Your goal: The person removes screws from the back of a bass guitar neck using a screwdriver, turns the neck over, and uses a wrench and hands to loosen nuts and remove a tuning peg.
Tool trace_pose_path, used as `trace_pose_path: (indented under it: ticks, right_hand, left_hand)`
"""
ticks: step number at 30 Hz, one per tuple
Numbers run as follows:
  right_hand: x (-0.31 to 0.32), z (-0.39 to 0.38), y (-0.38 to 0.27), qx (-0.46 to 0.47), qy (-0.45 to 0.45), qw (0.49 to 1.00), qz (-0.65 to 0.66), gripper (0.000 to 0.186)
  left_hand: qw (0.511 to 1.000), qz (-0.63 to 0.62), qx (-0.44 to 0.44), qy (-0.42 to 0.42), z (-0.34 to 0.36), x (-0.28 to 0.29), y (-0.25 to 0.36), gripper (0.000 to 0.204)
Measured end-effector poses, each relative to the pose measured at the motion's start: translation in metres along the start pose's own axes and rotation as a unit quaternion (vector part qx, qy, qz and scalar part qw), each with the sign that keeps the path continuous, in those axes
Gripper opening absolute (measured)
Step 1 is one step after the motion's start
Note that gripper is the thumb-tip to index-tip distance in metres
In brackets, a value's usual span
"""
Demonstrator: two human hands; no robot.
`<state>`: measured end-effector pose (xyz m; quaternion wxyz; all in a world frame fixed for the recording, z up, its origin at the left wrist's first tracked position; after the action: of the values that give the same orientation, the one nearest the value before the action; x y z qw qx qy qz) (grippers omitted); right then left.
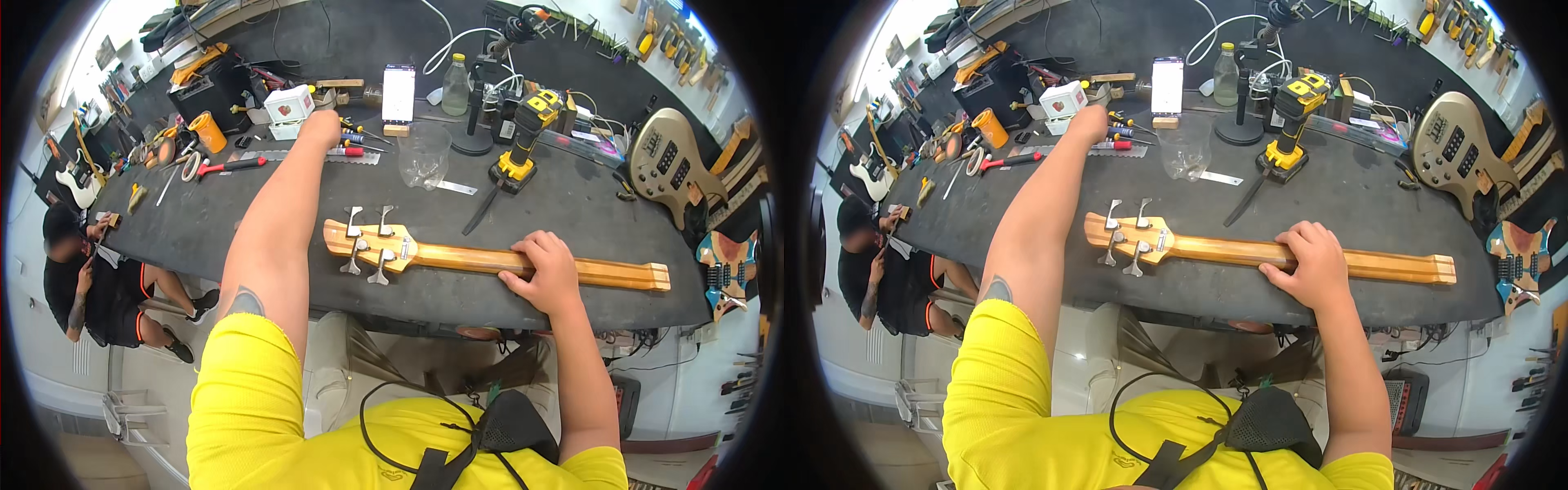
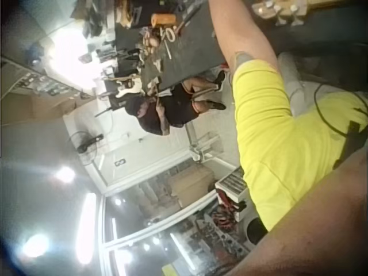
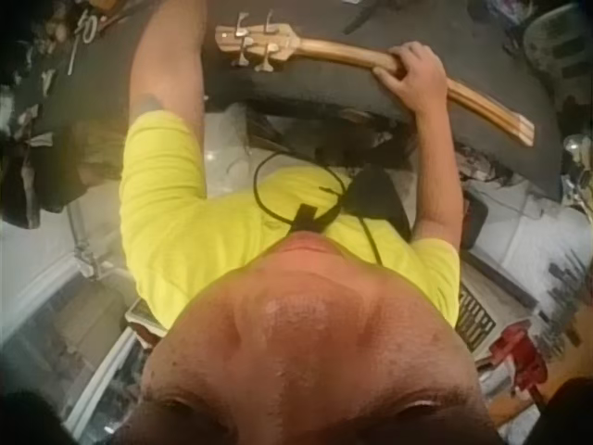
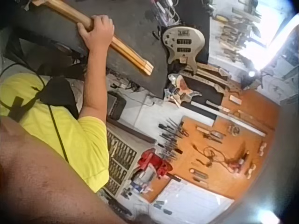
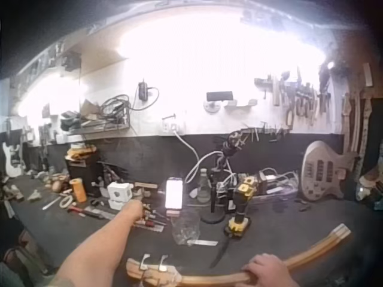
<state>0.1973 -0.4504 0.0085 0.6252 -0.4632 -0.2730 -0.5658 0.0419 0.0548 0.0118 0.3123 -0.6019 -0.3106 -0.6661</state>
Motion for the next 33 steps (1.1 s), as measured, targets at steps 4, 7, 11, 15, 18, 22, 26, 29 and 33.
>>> trace_pose_path:
  ticks: [4,7,11,15,18,22,26,29,33]
  right_hand:
    - [0.004,0.001,0.002,-0.001,-0.006,1.000,0.001,0.040]
    - [0.009,-0.001,0.008,-0.009,-0.005,1.000,-0.009,0.041]
    - [0.004,-0.001,0.006,-0.012,-0.007,1.000,0.000,0.041]
    - [0.001,0.006,0.007,-0.003,-0.016,1.000,0.006,0.040]
    - [0.007,0.001,0.012,-0.014,-0.007,1.000,-0.010,0.039]
    - [0.003,0.004,0.005,-0.002,-0.012,1.000,-0.011,0.039]
    - [0.020,0.037,-0.012,0.045,0.026,0.995,0.087,0.032]
    - [0.052,0.099,-0.064,0.087,0.070,0.963,0.245,0.024]
    - [0.083,0.179,-0.132,0.150,0.056,0.964,0.212,0.026]
  left_hand:
    - [0.994,0.079,0.017,-0.069,0.010,-0.012,-0.004,0.032]
    - [0.991,0.094,-0.006,-0.090,0.009,-0.017,0.009,0.032]
    - [0.986,0.132,-0.043,-0.087,0.008,-0.012,-0.006,0.031]
    - [0.992,0.085,-0.072,-0.056,-0.001,0.036,-0.022,0.024]
    - [0.967,-0.241,-0.074,-0.023,-0.031,0.089,0.005,0.034]
    - [0.884,-0.432,-0.117,0.137,-0.116,0.129,0.016,0.029]
    - [0.714,-0.579,-0.193,0.344,-0.207,0.145,0.034,0.029]
    - [0.725,-0.569,-0.233,0.311,-0.241,0.134,0.075,0.033]
    - [0.741,-0.540,-0.292,0.273,-0.240,0.103,0.114,0.033]
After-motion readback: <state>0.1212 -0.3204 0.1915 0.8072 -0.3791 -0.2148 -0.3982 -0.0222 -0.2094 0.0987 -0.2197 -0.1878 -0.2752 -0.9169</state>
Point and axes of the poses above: each hand's wrist, its own z-axis towards the middle knuckle, its own x-axis out of the back of the hand, y = z × x, the point moved 7 cm from there along z, towards the middle knuckle, and after that the axes turned 5 degrees about -y, right-handed, at the moved point
